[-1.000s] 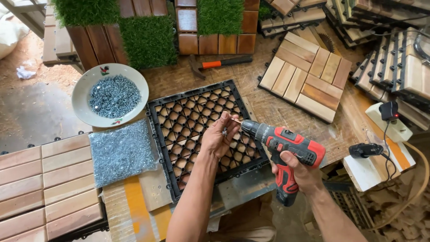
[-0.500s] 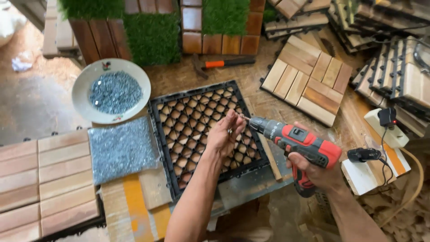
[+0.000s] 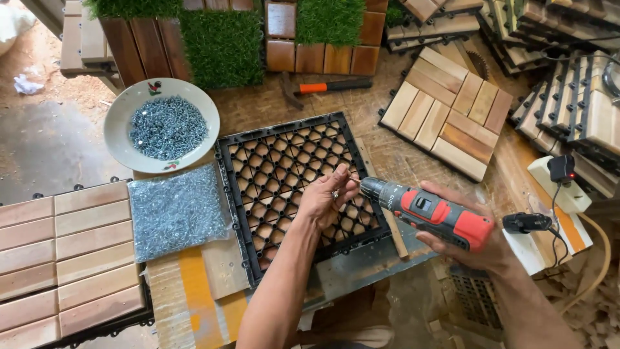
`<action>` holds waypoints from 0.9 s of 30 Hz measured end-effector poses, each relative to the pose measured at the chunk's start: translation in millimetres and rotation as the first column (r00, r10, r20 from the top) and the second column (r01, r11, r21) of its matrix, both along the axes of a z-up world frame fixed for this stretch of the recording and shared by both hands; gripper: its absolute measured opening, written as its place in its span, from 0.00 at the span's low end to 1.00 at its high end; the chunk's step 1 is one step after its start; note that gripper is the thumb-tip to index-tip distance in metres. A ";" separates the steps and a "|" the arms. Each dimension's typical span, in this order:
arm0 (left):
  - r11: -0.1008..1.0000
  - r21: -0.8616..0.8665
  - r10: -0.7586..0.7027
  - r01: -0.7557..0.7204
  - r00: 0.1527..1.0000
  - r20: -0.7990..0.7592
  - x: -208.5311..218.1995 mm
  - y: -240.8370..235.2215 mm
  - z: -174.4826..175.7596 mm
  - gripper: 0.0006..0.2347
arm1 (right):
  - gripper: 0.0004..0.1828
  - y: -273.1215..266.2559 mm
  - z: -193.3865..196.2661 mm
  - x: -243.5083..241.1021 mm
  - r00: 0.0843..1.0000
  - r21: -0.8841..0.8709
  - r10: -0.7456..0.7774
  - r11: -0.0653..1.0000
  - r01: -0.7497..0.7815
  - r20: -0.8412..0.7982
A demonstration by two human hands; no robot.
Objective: Assembling interlocking wooden floor tiles by placing wood slats into a plastic base and securing them with screws using a power drill.
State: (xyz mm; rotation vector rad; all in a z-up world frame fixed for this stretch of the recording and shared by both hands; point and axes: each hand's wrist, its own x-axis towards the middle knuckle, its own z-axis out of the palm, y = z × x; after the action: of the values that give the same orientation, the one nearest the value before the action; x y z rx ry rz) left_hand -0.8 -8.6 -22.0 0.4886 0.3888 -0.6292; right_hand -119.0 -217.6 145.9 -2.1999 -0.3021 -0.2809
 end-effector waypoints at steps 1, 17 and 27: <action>1.000 -0.001 0.000 0.000 1.000 0.001 0.0 -0.8 0.3 0.10 | 0.45 0.4 -5.3 -1.7 1.000 -0.001 0.000 1.000 0.000 0.001; 0.996 0.034 0.077 -0.079 0.995 0.056 -9.3 21.9 32.2 0.13 | 0.21 38.0 50.9 17.0 0.815 0.071 -0.226 0.948 0.309 -0.533; 0.961 0.021 0.270 -0.277 0.951 0.152 6.2 38.0 -10.6 0.27 | 0.13 57.9 71.0 57.4 0.720 0.027 -0.329 0.901 0.434 -0.611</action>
State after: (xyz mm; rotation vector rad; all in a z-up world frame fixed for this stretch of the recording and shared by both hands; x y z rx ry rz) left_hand 5.4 29.4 -32.6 0.5072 0.3216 -0.3139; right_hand -61.7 -159.7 216.9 -2.0390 0.5242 0.1729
